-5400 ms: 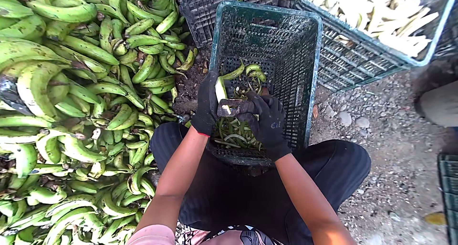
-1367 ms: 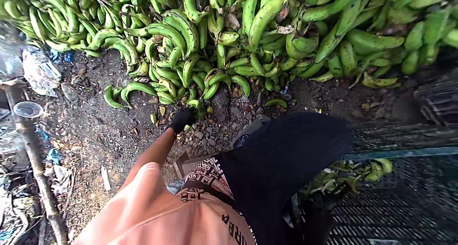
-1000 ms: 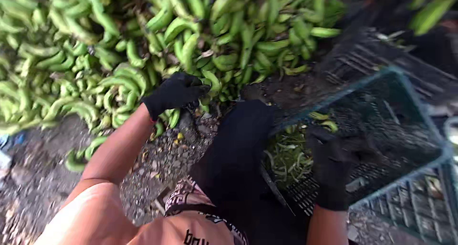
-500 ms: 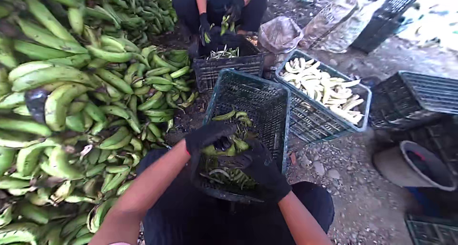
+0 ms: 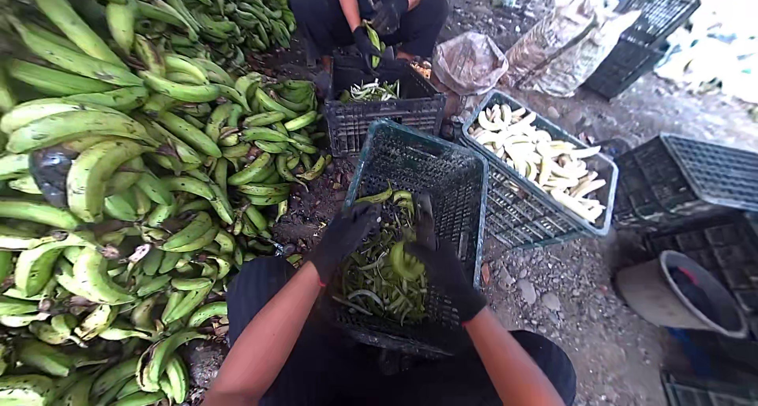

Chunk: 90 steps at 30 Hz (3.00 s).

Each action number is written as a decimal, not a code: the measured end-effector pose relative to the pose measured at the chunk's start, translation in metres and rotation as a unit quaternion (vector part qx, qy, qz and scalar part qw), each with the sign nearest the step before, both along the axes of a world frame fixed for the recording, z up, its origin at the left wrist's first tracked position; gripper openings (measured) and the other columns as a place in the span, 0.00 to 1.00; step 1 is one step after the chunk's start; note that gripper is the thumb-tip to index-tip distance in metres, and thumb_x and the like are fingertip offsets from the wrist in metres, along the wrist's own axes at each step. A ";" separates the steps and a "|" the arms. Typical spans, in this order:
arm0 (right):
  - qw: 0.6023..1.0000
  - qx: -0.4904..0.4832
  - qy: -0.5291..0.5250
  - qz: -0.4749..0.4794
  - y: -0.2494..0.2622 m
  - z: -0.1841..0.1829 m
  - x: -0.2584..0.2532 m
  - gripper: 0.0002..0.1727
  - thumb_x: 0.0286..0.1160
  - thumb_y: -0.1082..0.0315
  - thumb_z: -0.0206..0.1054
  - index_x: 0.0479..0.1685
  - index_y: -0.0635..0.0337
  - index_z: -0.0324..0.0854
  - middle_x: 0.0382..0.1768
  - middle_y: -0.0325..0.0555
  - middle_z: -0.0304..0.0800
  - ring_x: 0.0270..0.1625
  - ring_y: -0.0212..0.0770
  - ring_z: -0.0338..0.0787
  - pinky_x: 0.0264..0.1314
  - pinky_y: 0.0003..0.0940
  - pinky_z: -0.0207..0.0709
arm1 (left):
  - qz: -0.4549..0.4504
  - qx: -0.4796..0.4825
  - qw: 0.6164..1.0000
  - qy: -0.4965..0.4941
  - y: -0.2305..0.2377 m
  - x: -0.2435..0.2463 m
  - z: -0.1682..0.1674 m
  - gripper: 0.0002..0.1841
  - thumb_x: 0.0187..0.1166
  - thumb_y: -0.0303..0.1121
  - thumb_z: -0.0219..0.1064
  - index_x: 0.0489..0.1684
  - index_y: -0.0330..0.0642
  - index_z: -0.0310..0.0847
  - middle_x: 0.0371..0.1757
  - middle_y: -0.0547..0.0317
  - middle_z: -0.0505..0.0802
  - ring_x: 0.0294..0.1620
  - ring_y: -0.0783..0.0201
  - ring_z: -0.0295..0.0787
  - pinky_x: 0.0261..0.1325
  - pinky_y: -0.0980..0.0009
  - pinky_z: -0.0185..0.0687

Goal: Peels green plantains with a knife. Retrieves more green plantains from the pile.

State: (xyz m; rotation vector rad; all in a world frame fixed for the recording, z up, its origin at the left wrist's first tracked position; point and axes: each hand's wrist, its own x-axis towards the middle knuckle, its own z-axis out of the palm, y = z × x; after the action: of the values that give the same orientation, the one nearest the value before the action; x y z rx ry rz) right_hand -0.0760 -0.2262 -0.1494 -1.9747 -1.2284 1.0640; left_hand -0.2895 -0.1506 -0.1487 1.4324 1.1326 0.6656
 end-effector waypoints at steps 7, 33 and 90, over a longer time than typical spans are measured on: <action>0.938 0.340 -0.067 -0.028 0.171 0.145 0.008 0.27 0.73 0.45 0.72 0.57 0.61 0.83 0.40 0.46 0.89 0.39 0.41 0.89 0.46 0.46 0.85 | 0.179 0.155 0.964 -0.123 -0.035 -0.134 0.020 0.29 0.91 0.51 0.39 0.74 0.47 0.78 0.51 0.57 0.95 0.46 0.62 0.94 0.50 0.62 0.91; 0.976 -0.199 -0.072 -0.058 -0.073 -0.022 -0.129 0.15 0.85 0.74 0.62 0.62 0.77 0.73 0.41 0.53 0.84 0.34 0.32 0.83 0.41 0.30 0.83 | 0.591 -0.321 0.669 0.317 -0.292 -0.293 -0.312 0.48 0.82 0.64 0.56 0.95 0.42 0.43 0.86 0.33 0.68 0.85 0.36 0.66 0.81 0.37 0.64; 0.981 -0.142 0.046 -0.124 -0.090 -0.060 -0.085 0.10 0.88 0.73 0.56 0.58 0.70 0.70 0.36 0.44 0.80 0.35 0.30 0.84 0.42 0.28 0.83 | 0.259 -0.174 0.829 0.464 -0.164 -0.314 -0.230 0.39 0.76 0.43 0.74 0.86 0.40 0.64 0.82 0.32 0.72 0.81 0.25 0.66 0.71 0.24 0.66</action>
State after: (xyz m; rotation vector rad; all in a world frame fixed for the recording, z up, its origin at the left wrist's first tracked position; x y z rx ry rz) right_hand -0.1608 -0.3162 -0.2090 -2.1941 -0.7883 1.2384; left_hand -0.6040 -0.3149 -0.3788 1.1091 2.3301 0.0370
